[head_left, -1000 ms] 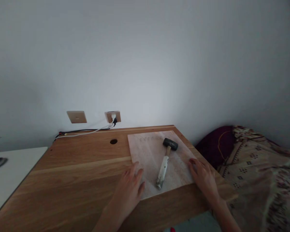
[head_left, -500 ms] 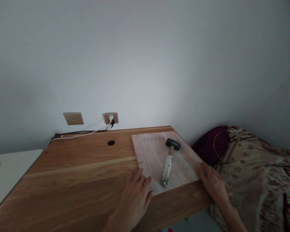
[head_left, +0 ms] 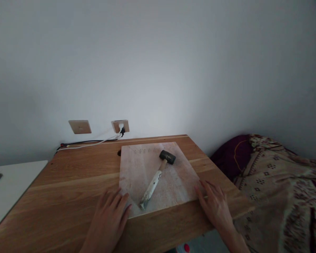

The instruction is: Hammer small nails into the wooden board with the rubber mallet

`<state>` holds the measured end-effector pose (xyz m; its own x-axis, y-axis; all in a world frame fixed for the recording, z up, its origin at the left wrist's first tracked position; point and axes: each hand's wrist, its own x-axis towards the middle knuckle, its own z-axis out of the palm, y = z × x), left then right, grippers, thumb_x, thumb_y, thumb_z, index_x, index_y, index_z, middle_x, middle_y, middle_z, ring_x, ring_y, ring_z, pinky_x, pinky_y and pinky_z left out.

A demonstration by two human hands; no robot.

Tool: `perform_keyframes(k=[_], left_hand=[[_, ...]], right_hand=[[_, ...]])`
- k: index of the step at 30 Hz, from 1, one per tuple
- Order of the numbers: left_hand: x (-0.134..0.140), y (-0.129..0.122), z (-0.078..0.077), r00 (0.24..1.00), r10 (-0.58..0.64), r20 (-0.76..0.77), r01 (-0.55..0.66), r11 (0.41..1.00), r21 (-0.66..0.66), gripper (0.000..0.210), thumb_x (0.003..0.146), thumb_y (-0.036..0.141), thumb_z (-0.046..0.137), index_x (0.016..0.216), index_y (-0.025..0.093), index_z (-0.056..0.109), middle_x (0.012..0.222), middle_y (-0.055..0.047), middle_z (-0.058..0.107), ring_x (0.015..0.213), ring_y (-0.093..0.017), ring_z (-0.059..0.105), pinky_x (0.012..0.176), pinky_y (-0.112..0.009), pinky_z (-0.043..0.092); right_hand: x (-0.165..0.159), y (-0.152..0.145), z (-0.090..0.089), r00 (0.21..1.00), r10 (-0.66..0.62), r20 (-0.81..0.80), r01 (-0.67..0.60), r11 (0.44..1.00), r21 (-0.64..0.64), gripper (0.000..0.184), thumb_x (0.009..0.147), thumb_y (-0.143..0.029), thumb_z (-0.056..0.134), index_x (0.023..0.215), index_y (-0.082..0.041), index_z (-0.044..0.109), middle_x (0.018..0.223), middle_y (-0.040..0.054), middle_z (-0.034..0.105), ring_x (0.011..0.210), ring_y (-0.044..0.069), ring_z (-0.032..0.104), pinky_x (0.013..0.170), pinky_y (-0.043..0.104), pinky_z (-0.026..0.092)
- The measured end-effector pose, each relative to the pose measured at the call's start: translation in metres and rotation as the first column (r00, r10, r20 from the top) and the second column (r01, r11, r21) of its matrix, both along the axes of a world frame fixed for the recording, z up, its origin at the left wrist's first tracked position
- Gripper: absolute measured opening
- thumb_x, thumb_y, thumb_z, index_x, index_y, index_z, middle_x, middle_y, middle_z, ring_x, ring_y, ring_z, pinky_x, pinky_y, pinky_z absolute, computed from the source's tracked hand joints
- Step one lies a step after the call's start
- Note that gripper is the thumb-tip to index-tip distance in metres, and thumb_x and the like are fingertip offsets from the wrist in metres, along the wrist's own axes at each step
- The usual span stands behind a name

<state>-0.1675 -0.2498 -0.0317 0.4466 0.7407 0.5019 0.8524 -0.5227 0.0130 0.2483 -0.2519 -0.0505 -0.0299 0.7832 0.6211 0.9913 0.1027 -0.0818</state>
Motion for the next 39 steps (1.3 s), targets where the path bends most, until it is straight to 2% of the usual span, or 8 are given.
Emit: perform_keyframes(k=[4, 8, 12, 16, 21, 39], left_hand=[[-0.031, -0.009, -0.001, 0.996, 0.085, 0.017, -0.086, 0.993, 0.085, 0.03, 0.106, 0.034, 0.043, 0.111, 0.023, 0.07, 0.108, -0.006, 0.078, 0.103, -0.028, 0.072, 0.102, -0.05, 0.05], [-0.044, -0.02, -0.001, 0.988, 0.118, 0.099, -0.13, 0.983, 0.127, 0.031, 0.107, 0.035, 0.041, 0.113, 0.022, 0.068, 0.109, -0.007, 0.076, 0.104, -0.026, 0.071, 0.097, -0.043, 0.054], [-0.045, -0.024, 0.002, 0.975, 0.124, 0.186, -0.145, 0.984, 0.106, 0.028, 0.107, 0.039, 0.044, 0.118, 0.023, 0.064, 0.115, -0.008, 0.072, 0.107, -0.025, 0.069, 0.098, -0.041, 0.056], [-0.043, -0.026, 0.003, 0.964, 0.114, 0.241, -0.135, 0.988, 0.071, 0.023, 0.107, 0.035, 0.044, 0.115, 0.027, 0.064, 0.119, -0.006, 0.07, 0.11, -0.024, 0.068, 0.098, -0.039, 0.057], [-0.043, -0.028, -0.002, 0.942, 0.173, 0.286, -0.188, 0.982, 0.026, 0.021, 0.105, 0.034, 0.044, 0.113, 0.026, 0.061, 0.119, -0.008, 0.067, 0.109, -0.025, 0.068, 0.097, -0.04, 0.059], [-0.043, -0.025, -0.004, 0.943, 0.178, 0.281, -0.176, 0.984, -0.031, 0.021, 0.104, 0.036, 0.047, 0.112, 0.027, 0.064, 0.12, -0.006, 0.066, 0.108, -0.024, 0.068, 0.097, -0.039, 0.058]], right_hand=[[-0.026, -0.004, 0.0, 0.995, 0.095, 0.004, -0.095, 0.995, -0.007, 0.045, 0.109, -0.052, 0.042, 0.127, -0.016, 0.062, 0.118, 0.0173, 0.072, 0.118, 0.035, 0.062, 0.103, 0.054, 0.047], [-0.028, -0.007, -0.003, 0.996, 0.083, -0.04, -0.085, 0.995, -0.043, 0.046, 0.109, -0.053, 0.039, 0.135, -0.019, 0.057, 0.122, 0.0163, 0.07, 0.119, 0.035, 0.061, 0.099, 0.054, 0.047], [-0.025, -0.008, -0.005, 0.992, 0.077, -0.099, -0.088, 0.989, -0.115, 0.048, 0.109, -0.054, 0.038, 0.141, -0.021, 0.052, 0.13, 0.0148, 0.066, 0.119, 0.035, 0.06, 0.099, 0.054, 0.048], [-0.025, -0.008, -0.005, 0.989, 0.081, -0.124, -0.096, 0.988, -0.117, 0.047, 0.109, -0.054, 0.037, 0.143, -0.023, 0.049, 0.131, 0.0144, 0.064, 0.119, 0.035, 0.06, 0.101, 0.055, 0.048], [-0.025, -0.01, -0.004, 0.985, 0.09, -0.144, -0.109, 0.985, -0.132, 0.046, 0.109, -0.054, 0.037, 0.142, -0.024, 0.048, 0.131, 0.0147, 0.061, 0.121, 0.035, 0.058, 0.103, 0.055, 0.048], [-0.025, -0.009, -0.004, 0.987, 0.076, -0.14, -0.096, 0.986, -0.138, 0.045, 0.109, -0.054, 0.037, 0.14, -0.024, 0.051, 0.126, 0.014, 0.061, 0.118, 0.034, 0.059, 0.101, 0.055, 0.05]])
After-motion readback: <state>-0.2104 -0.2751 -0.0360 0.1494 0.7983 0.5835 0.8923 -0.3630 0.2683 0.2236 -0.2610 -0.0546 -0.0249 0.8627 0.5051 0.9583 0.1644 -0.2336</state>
